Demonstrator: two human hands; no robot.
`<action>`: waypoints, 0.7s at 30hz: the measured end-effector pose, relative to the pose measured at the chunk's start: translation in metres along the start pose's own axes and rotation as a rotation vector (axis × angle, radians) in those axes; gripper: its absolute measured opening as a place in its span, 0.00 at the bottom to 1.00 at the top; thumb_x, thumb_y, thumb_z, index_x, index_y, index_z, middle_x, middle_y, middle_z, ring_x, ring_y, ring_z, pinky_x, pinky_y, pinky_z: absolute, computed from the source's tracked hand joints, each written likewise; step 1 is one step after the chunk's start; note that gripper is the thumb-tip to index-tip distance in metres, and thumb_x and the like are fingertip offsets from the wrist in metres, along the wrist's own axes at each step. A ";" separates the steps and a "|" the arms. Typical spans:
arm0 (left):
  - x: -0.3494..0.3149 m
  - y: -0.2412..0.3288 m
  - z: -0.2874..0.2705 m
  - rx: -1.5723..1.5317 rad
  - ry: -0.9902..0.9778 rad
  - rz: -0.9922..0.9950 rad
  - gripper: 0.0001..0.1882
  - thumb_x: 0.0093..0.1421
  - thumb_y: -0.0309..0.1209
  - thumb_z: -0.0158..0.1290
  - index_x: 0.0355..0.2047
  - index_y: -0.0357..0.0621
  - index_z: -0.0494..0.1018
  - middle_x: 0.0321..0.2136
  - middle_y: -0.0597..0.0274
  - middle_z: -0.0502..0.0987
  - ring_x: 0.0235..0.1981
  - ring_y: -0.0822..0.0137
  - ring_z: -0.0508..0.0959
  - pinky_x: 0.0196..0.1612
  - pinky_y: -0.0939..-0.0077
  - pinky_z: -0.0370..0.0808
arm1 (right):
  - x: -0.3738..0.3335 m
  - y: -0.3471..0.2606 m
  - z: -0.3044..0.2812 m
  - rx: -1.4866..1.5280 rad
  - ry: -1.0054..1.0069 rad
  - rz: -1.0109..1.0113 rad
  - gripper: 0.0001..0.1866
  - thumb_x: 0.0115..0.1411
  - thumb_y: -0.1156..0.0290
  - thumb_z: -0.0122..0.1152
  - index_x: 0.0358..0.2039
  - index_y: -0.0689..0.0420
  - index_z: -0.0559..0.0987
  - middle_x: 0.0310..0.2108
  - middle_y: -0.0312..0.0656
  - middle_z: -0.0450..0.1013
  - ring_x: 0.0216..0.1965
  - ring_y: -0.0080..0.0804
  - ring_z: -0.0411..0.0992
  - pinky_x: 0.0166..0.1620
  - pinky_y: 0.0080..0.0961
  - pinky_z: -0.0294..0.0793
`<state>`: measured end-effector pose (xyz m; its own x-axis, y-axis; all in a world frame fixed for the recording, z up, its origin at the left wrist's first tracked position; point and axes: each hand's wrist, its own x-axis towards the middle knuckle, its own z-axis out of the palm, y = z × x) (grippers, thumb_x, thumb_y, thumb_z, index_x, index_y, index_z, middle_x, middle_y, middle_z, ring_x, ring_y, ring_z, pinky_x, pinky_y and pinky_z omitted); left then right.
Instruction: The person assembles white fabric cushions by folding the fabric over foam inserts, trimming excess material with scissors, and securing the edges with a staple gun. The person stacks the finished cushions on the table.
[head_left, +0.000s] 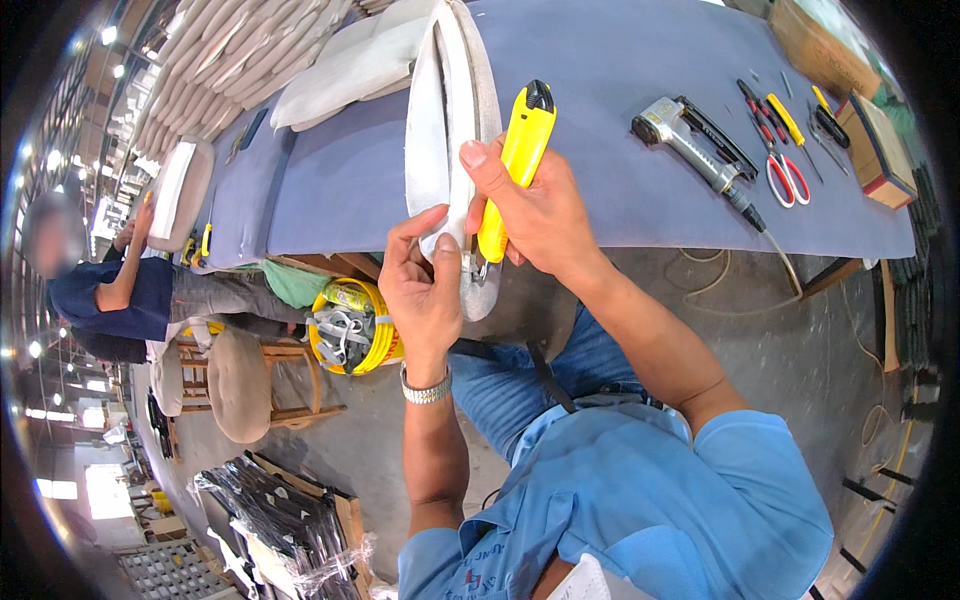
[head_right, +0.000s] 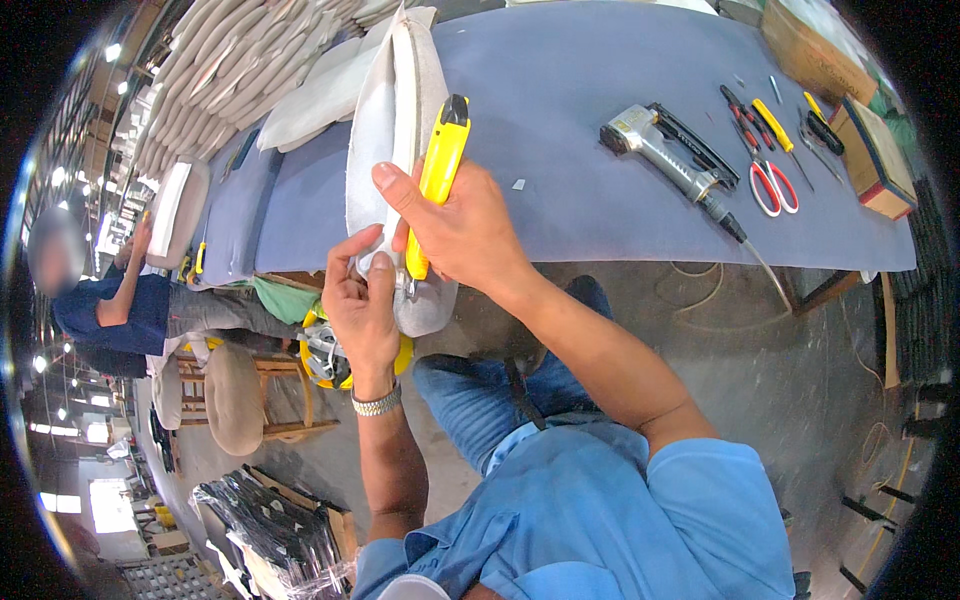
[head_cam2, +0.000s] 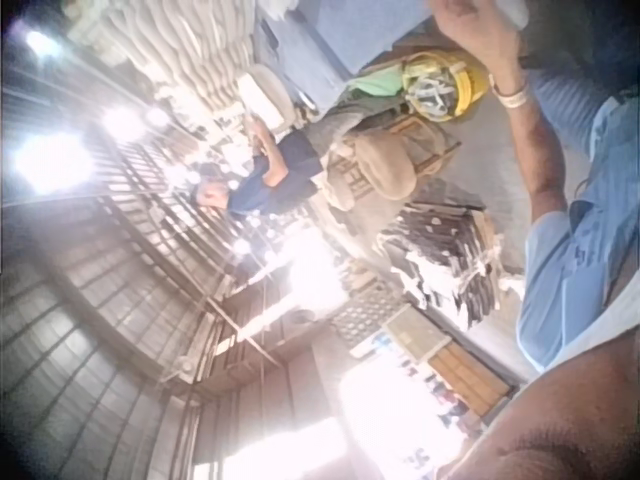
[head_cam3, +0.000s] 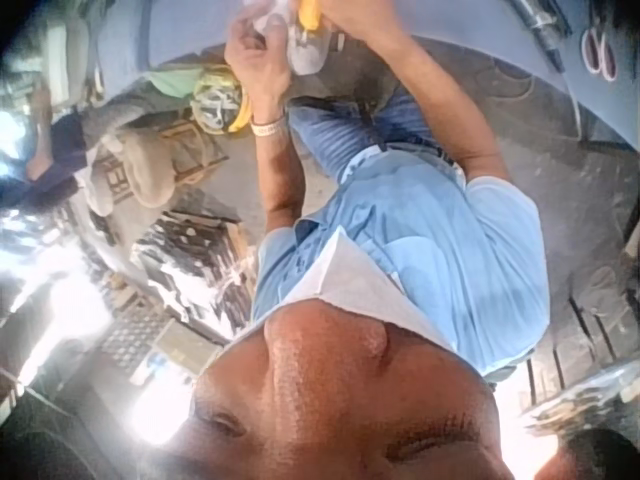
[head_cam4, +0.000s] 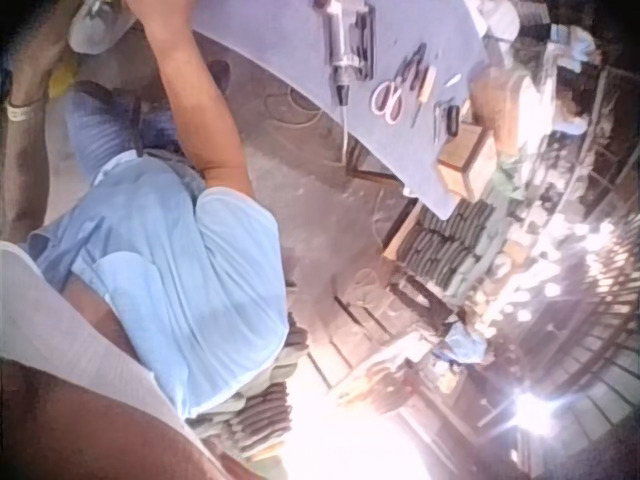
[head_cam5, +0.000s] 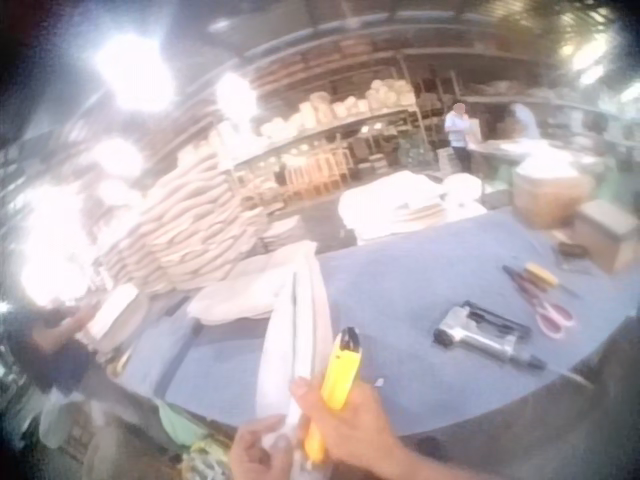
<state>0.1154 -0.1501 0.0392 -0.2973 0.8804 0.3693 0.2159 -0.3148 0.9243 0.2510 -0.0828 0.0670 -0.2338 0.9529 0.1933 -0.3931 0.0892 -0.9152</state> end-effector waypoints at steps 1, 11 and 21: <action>0.000 0.000 0.000 0.012 0.006 0.000 0.14 0.68 0.21 0.52 0.53 0.36 0.72 0.34 0.69 0.75 0.28 0.86 0.68 0.29 0.89 0.64 | -0.001 0.001 0.001 -0.010 0.002 -0.005 0.22 0.68 0.49 0.61 0.29 0.57 0.75 0.16 0.39 0.74 0.10 0.21 0.67 0.12 0.19 0.62; -0.003 -0.002 0.004 0.050 0.013 0.000 0.14 0.67 0.21 0.52 0.53 0.34 0.72 0.44 0.58 0.78 0.38 0.79 0.75 0.39 0.85 0.72 | -0.001 0.017 0.010 0.077 0.222 -0.137 0.17 0.68 0.63 0.59 0.25 0.60 0.74 0.13 0.36 0.72 0.15 0.24 0.73 0.19 0.25 0.69; -0.003 -0.004 0.005 0.047 -0.015 -0.005 0.14 0.68 0.20 0.50 0.53 0.33 0.72 0.48 0.57 0.77 0.44 0.76 0.76 0.45 0.83 0.74 | -0.004 0.027 0.007 0.145 0.205 -0.222 0.09 0.67 0.72 0.55 0.29 0.61 0.72 0.15 0.37 0.71 0.15 0.25 0.73 0.21 0.26 0.69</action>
<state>0.1198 -0.1496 0.0340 -0.2842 0.8873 0.3632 0.2577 -0.2942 0.9204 0.2352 -0.0867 0.0443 0.0500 0.9545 0.2938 -0.5406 0.2733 -0.7957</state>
